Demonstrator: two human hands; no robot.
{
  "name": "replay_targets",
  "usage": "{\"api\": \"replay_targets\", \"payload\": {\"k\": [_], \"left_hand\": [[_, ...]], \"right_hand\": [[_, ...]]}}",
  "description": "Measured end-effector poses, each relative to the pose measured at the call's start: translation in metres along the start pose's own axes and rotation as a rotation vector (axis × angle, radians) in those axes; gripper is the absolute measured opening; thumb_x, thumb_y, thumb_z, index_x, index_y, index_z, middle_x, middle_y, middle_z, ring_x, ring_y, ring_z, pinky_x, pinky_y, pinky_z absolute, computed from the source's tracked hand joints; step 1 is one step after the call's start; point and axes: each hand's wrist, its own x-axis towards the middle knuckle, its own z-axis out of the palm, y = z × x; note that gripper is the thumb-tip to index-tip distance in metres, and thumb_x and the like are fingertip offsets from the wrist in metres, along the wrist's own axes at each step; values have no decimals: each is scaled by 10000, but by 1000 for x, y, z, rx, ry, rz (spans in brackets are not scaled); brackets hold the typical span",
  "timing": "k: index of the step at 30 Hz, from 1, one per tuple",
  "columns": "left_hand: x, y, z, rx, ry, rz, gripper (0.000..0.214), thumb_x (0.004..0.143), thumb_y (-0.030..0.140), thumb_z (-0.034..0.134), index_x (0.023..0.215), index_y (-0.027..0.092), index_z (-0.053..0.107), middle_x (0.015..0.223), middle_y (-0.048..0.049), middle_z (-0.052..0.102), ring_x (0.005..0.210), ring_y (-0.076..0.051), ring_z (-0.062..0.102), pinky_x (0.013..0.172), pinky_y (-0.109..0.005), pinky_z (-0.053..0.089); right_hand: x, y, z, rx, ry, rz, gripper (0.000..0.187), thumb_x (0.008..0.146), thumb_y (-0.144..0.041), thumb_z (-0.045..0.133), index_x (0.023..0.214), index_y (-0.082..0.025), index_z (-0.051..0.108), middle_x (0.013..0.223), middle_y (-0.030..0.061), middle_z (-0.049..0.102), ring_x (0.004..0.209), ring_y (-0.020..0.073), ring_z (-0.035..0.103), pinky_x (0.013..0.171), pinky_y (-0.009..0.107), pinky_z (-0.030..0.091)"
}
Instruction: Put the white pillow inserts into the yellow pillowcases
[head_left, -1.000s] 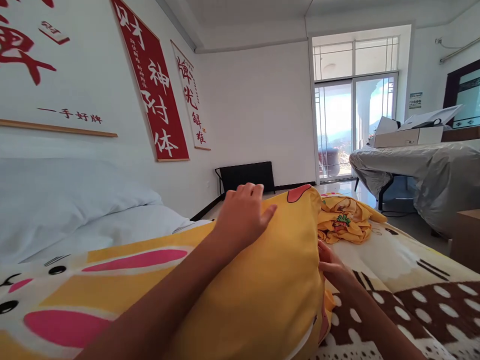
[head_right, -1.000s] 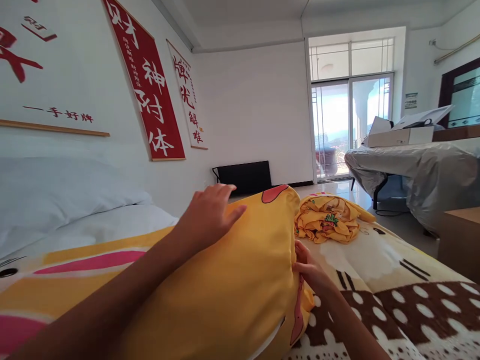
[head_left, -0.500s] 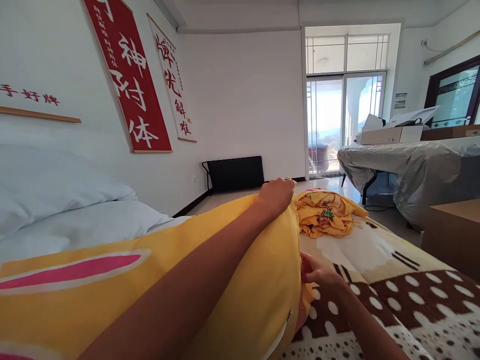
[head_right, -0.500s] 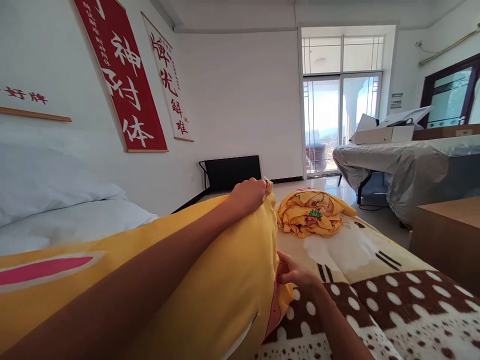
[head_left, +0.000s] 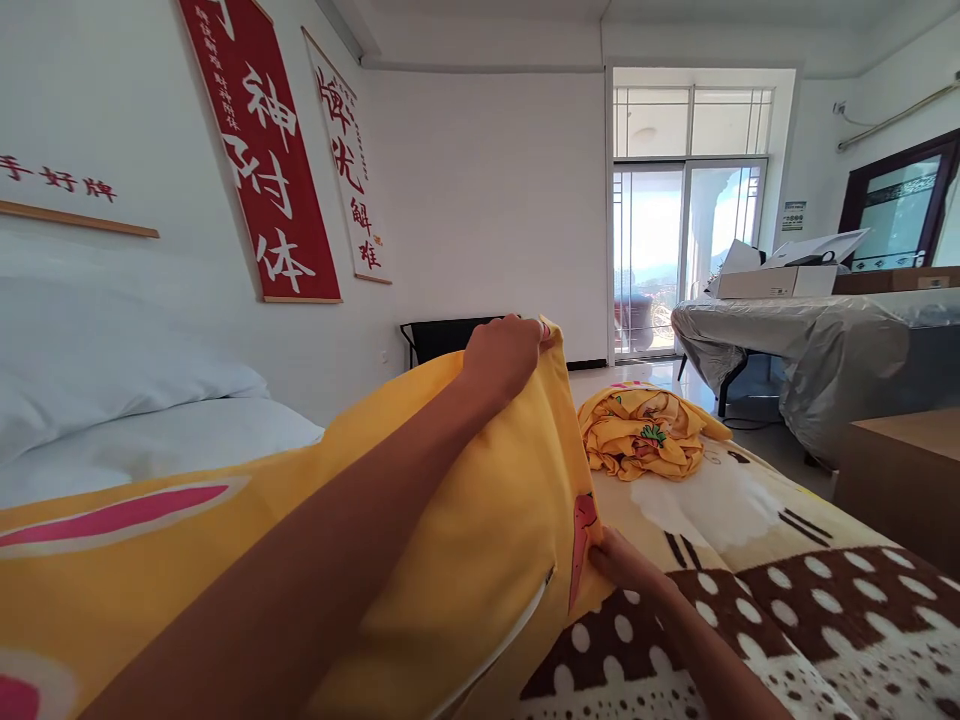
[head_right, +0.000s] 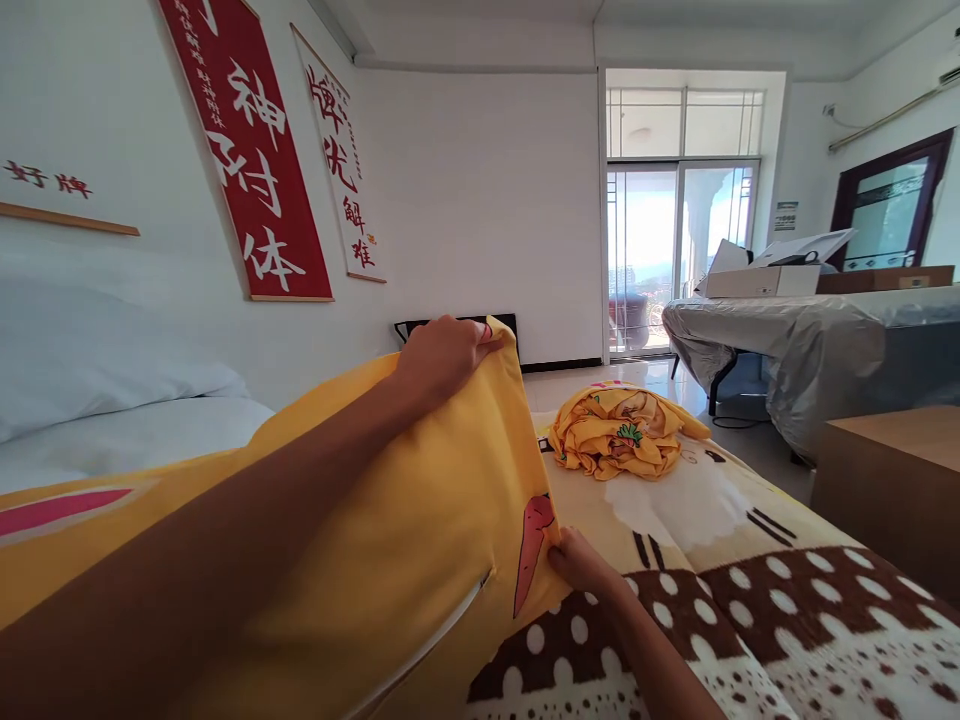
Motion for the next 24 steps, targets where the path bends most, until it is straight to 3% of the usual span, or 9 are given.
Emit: {"api": "replay_targets", "payload": {"k": [4, 9, 12, 14, 16, 20, 22, 24], "left_hand": [[0, -1, 5, -56, -17, -18, 387, 896, 456, 386, 812, 192, 656, 730, -80, 638, 722, -237, 624, 589, -299, 362], [-2, 20, 16, -98, -34, -4, 327, 870, 464, 457, 845, 197, 644, 763, -82, 645, 780, -248, 634, 597, -285, 390], [-16, 32, 20, -129, -37, 106, 308, 900, 421, 420, 1051, 213, 590, 827, -68, 660, 781, -232, 640, 586, -270, 406], [-32, 27, 19, -100, -27, 193, 434, 911, 434, 386, 1271, 200, 450, 943, -88, 664, 832, -250, 640, 627, -296, 439], [-53, 10, 16, -63, -118, 171, 593, 902, 517, 340, 1385, 174, 319, 1041, -128, 652, 902, -293, 633, 693, -355, 465], [-104, -49, 1, -120, -509, -88, 735, 839, 680, 218, 1380, 205, 368, 1023, -131, 677, 959, -331, 625, 784, -424, 460], [-130, -78, -8, -137, -564, -166, 752, 813, 710, 225, 1381, 241, 374, 1036, -102, 685, 964, -320, 625, 803, -423, 453], [-153, -104, -16, -112, -520, -215, 714, 777, 733, 294, 1294, 281, 491, 1066, -61, 690, 954, -303, 632, 804, -400, 456]], "right_hand": [[0, 11, -10, 24, -3, 31, 256, 691, -131, 438, 776, -178, 675, 788, 40, 695, 761, 188, 608, 726, 292, 490], [-4, -7, -16, 130, -7, 2, 258, 707, -172, 492, 870, -201, 689, 866, 28, 702, 838, 201, 612, 747, 300, 500], [-4, -23, -17, 296, -8, -47, 265, 718, -193, 521, 920, -197, 694, 864, 27, 701, 792, 202, 621, 682, 298, 514], [-3, -31, -15, 372, 2, -69, 243, 719, -195, 529, 887, -188, 704, 828, 22, 702, 739, 195, 621, 646, 295, 515], [-2, -33, -14, 399, 36, -64, 225, 721, -199, 524, 845, -175, 711, 781, 18, 703, 703, 188, 617, 632, 296, 516], [-4, -25, -11, 307, -2, -25, 243, 735, -220, 504, 859, -174, 708, 769, 19, 703, 700, 180, 617, 643, 301, 526], [-7, -19, -7, 200, -61, -5, 211, 700, -218, 543, 827, -180, 708, 726, 16, 695, 671, 179, 616, 618, 293, 526], [-9, -15, 0, 121, -71, 14, 148, 645, -195, 589, 741, -182, 701, 658, 9, 679, 641, 181, 611, 590, 281, 517]]}}
